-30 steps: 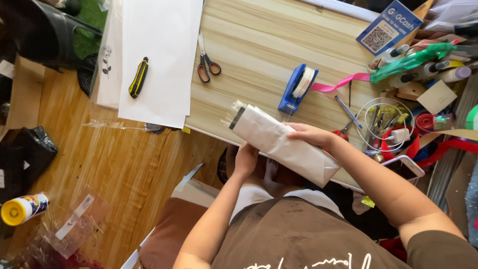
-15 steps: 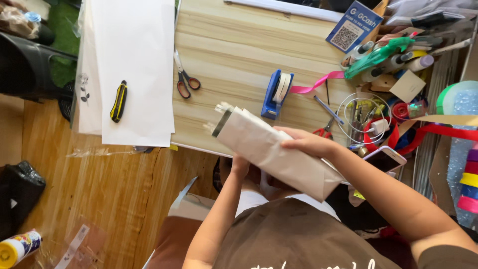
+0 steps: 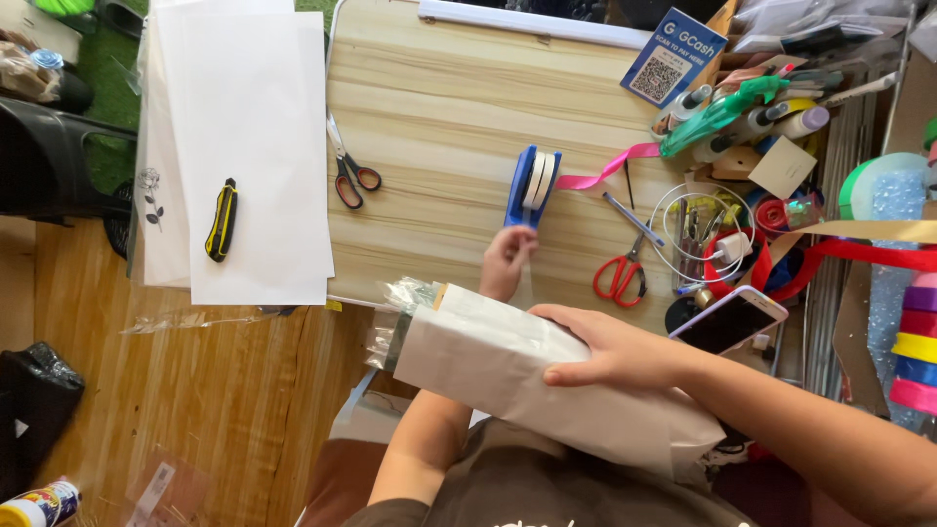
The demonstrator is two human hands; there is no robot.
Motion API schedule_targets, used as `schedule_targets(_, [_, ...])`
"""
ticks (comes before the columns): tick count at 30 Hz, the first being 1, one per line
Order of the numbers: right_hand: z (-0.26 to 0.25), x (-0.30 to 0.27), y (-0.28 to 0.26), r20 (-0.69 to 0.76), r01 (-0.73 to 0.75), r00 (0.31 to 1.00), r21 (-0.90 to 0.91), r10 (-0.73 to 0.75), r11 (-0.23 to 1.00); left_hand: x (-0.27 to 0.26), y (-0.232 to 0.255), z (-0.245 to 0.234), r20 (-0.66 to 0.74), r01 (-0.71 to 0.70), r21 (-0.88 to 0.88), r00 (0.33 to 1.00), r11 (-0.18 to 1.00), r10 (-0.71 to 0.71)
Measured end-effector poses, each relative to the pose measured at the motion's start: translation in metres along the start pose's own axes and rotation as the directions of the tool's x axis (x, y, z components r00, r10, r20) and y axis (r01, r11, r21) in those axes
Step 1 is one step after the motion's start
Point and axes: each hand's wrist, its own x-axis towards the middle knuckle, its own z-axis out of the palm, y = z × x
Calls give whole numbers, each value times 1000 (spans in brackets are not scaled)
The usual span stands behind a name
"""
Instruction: The person wraps a bundled object in white paper, using shears to cut the paper and tape to secure it on a workspace.
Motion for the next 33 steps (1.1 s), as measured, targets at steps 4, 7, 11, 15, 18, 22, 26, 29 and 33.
schedule_targets(4, [-9, 17, 40, -21, -50, 999, -14, 49, 999, -21, -38, -6, -75, 149, -28, 986, 988, -151])
schedule_targets(7, [-10, 25, 52, -77, -19, 997, 28, 22, 999, -25, -36, -6, -90, 228, -82, 968, 970, -235])
schedule_targets(11, [-23, 38, 64, -132, -65, 988, 74, 74, 995, -15, -22, -3, -127, 305, -59, 942, 951, -310])
schedule_targets(15, [-40, 50, 77, -189, -77, 978, 53, 86, 996, -7, -27, -2, -153, 282, 157, 954, 947, -259])
schedule_targets(18, [-42, 48, 65, -234, -49, 971, -1, 47, 999, -15, -36, -5, -167, 281, 314, 957, 907, -238])
schedule_targets(22, [-57, 53, 79, -268, -72, 961, -15, 66, 997, -52, -48, -43, -183, 269, 464, 961, 844, -206])
schedule_targets(26, [-69, 67, 94, -295, -64, 954, -53, 46, 997, -125, -54, -96, -158, 245, 695, 969, 676, -188])
schedule_targets(29, [-69, 84, 104, -287, -54, 957, -43, 40, 998, -144, 49, -102, -96, 292, 668, 946, 684, -310])
schedule_targets(33, [-53, 105, 109, -257, -16, 966, -57, 1, 998, -150, 135, -95, -33, 321, 501, 935, 804, -352])
